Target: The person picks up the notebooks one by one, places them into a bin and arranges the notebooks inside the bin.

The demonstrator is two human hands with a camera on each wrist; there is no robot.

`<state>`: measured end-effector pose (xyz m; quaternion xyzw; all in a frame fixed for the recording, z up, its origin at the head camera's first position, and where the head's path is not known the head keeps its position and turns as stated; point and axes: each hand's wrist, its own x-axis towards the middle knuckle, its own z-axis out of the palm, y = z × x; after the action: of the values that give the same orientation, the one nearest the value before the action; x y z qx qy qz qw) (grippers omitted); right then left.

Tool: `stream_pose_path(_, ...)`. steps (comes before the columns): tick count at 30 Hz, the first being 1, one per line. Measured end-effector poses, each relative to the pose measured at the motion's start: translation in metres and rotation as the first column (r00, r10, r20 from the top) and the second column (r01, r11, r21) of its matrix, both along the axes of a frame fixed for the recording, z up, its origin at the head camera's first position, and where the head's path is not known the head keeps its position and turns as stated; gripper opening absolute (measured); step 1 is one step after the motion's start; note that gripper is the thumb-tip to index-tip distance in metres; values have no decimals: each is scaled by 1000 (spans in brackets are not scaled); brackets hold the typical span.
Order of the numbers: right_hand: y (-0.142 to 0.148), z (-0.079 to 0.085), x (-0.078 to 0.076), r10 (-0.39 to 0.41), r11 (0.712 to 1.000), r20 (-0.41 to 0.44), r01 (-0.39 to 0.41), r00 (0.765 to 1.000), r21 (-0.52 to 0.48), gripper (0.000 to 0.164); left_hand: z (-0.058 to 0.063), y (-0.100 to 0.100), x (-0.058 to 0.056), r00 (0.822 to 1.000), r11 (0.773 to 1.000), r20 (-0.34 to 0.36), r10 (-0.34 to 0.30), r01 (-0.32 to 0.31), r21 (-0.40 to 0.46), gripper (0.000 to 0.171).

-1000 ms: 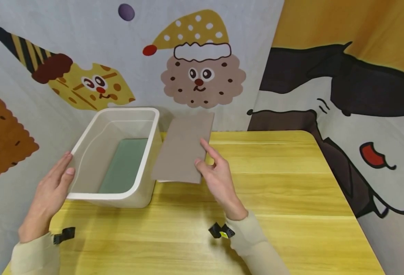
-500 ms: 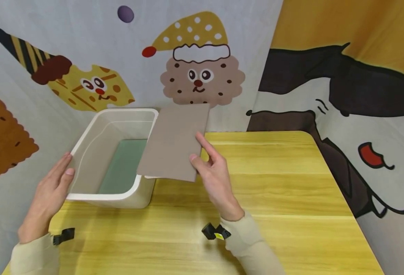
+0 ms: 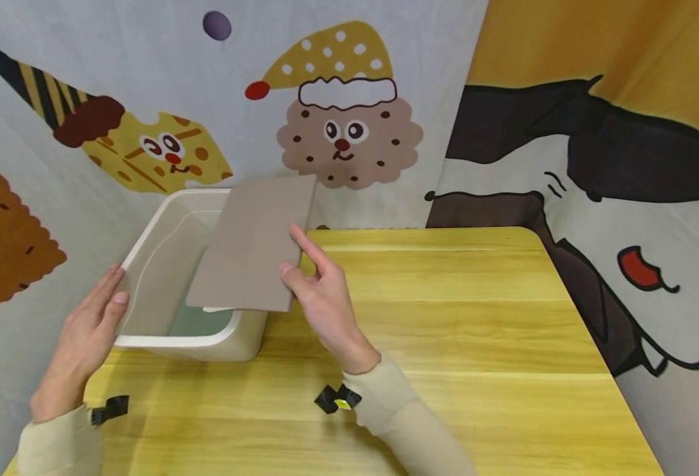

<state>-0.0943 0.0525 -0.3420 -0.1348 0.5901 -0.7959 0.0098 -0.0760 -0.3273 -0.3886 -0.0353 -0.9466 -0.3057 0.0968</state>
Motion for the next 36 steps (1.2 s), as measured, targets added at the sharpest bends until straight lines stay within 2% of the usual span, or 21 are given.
stream_pose_path(11, -41, 1, -11, 98, 995, 77, -99, 992, 15, 60, 0, -3, 1, 999, 998, -4, -53, 52, -41, 59)
stream_pose_path(20, -69, -8, -19, 104, 987, 104, -115, 989, 112, 60, -2, -3, 1, 996, 995, -49, -81, 77, -69, 61)
stream_pose_path(23, -80, -10, -22, 96, 978, 85, -110, 992, 177, 60, -3, -3, 1, 995, 994, -52, -81, 78, -72, 61)
stream_pose_path(27, -92, -12, -26, 99, 944, 37, -106, 994, 313, 60, -4, -3, 1, 996, 995, -53, -77, 73, -72, 61)
stream_pose_path(33, -102, -10, -33, 161, 890, 24, -155, 987, 429, 60, -4, -2, 1, 995, 996, -68, -71, 68, -54, 60)
stream_pose_path(36, -106, -6, -37, 182, 849, 13, -164, 983, 502, 60, -4, -3, 1, 995, 996, -71, -74, 70, -56, 60)
